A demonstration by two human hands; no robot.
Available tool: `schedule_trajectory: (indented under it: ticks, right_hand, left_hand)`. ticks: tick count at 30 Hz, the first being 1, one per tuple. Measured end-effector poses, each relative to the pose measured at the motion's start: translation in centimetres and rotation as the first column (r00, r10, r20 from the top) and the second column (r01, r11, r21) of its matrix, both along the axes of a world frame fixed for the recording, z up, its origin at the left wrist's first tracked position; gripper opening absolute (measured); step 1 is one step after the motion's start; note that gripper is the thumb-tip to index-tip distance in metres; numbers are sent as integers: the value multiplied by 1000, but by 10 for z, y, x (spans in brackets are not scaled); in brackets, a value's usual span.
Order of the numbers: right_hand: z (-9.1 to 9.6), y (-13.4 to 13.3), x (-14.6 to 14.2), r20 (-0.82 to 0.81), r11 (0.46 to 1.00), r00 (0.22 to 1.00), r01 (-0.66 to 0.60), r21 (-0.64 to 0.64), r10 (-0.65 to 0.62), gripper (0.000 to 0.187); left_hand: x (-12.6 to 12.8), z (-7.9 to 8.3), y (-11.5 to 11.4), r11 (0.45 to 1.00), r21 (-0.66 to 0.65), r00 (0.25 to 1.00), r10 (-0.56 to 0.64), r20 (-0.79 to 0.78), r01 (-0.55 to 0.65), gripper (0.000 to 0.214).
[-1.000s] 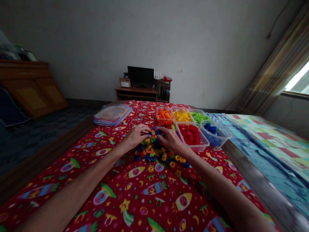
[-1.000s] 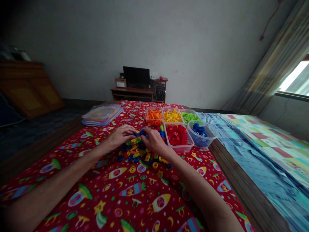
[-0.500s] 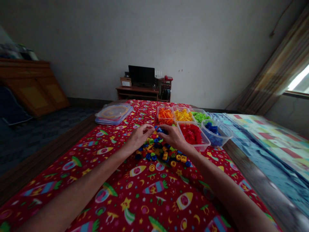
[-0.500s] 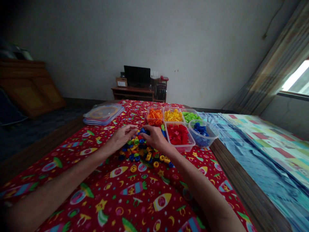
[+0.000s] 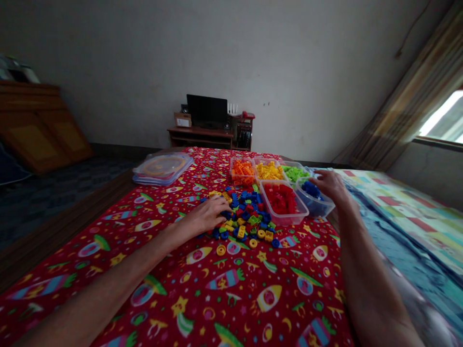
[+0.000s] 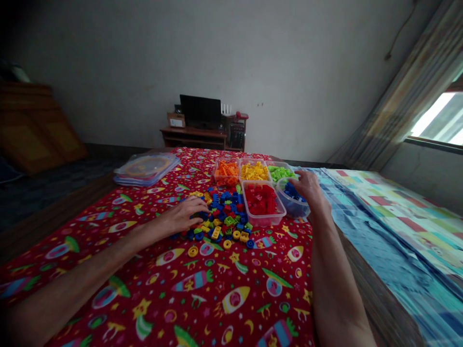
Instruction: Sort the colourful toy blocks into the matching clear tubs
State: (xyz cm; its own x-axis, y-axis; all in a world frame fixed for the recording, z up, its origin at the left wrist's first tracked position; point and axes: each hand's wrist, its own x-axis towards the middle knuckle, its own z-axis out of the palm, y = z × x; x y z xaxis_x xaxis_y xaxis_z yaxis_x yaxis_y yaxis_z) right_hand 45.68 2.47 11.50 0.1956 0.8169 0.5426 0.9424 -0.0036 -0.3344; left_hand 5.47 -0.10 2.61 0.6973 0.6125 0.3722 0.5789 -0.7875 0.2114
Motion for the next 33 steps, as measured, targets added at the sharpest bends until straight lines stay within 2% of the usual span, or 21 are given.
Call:
schedule_trajectory:
  ticks: [4,7,10,12,16,21,27,31,33]
  right_hand:
    - [10,-5,-9,-61,991,998,6,137,2,36]
    - [22,-12,-23,-49,983,997,-43,178,52,31]
    - [28,-20,-45,-7,973,990,-140,182,144,28]
    - [28,-26,-65,26,952,967,-253,175,252,27]
    - [22,-40,-113,134,879,876,-473,59,463,26]
    - [8,-55,-158,306,837,780,-516,-181,546,27]
    - [-6,-57,-173,340,802,728,-517,-300,596,25]
    - [-5,-64,-175,281,695,646,-577,-429,710,19]
    - [-4,-68,-177,221,657,634,-618,-431,741,19]
  left_hand:
    - [-2,6,-5,999,-31,1000,23,12,-23,20]
    - [-2,10,-7,998,-54,999,34,9,-33,16]
    - [-3,19,-6,996,-66,998,60,24,-59,16]
    - [-3,27,-7,995,-76,997,68,30,-65,15]
    - [-2,39,-15,991,-129,999,41,-20,-44,18]
    - [1,31,-28,986,-152,992,54,-114,-71,14]
    - [2,23,-36,993,-115,981,18,-193,-41,17]
    - [2,29,-33,993,-97,991,49,-125,-61,22]
    - [4,35,-29,991,-97,995,85,-48,-89,24]
